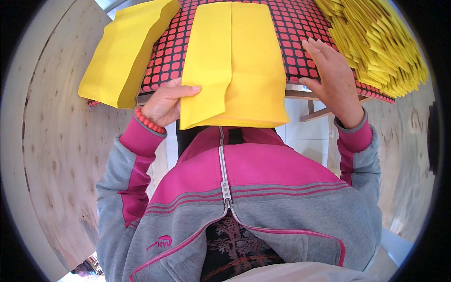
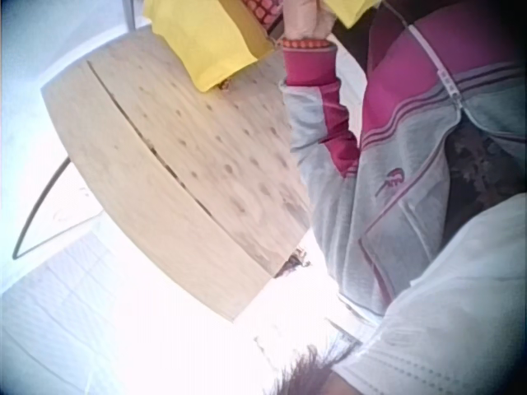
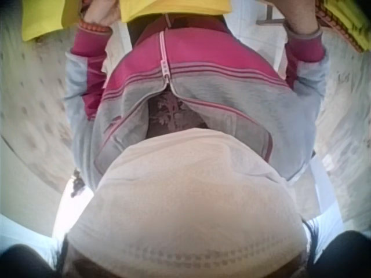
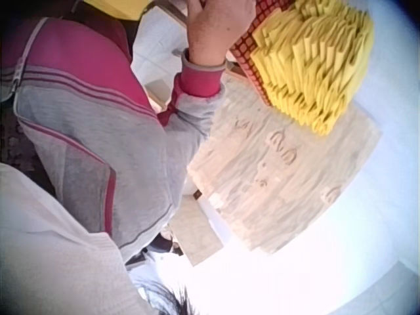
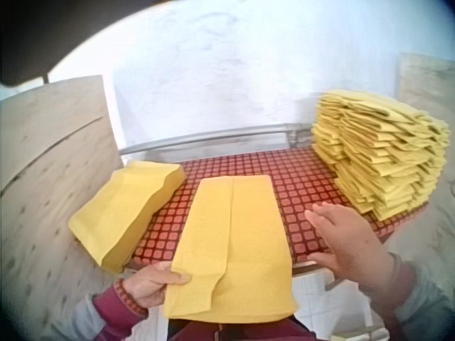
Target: The person folds yellow paper sheets by hand on a patterned table, pressing creases and stacking the folded pieces. The person repeatedly picks up a sheet, folds it in half, and places it on a growing pile.
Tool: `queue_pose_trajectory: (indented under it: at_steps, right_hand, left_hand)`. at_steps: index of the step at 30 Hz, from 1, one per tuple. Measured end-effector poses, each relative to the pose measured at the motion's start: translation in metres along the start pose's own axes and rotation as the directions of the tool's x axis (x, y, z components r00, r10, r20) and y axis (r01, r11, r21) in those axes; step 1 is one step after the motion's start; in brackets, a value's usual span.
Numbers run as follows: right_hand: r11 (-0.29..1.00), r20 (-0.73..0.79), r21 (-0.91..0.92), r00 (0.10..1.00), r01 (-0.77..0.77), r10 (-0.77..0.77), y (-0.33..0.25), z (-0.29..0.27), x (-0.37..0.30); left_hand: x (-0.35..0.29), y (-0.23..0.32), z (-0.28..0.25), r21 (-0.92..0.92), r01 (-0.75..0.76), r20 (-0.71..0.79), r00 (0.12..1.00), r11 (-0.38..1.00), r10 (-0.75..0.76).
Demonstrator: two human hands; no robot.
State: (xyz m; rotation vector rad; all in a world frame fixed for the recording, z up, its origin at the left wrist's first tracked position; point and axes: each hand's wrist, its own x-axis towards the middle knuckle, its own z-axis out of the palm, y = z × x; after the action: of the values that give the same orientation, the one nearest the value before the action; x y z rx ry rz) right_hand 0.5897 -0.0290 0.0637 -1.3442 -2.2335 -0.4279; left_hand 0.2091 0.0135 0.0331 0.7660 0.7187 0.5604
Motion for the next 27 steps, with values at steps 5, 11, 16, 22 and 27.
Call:
queue_pose_trajectory:
  at_steps: [5, 11, 16, 22, 27]
  right_hand:
    - [0.991, -0.097, 0.063, 0.989, 0.117, -0.110, -0.015, 0.057, -0.009]
    - [0.905, -0.244, 0.132, 0.898, 0.404, -0.366, -0.031, 0.083, -0.002]
    - [0.945, -0.244, 0.108, 0.930, 0.309, -0.276, -0.056, 0.095, 0.020]
    - [0.968, -0.167, 0.220, 0.982, 0.123, -0.087, -0.104, 0.107, 0.055]
    - [0.972, -0.020, 0.219, 0.997, 0.082, -0.080, -0.113, 0.107, 0.062]
  left_hand:
    - [-0.002, 0.018, -0.006, 0.011, 0.091, 0.068, 0.994, 0.996, -0.091]
    - [0.036, 0.069, -0.022, 0.449, 0.099, 0.108, 0.981, 0.888, -0.164]
    - [0.117, 0.152, -0.032, 0.886, 0.058, 0.100, 0.945, 0.459, -0.312]
    - [0.177, 0.160, -0.020, 0.919, -0.098, 0.120, 0.992, -0.383, 0.034]
    - [0.147, 0.111, -0.019, 0.739, -0.319, 0.553, 0.790, -0.594, 0.265]
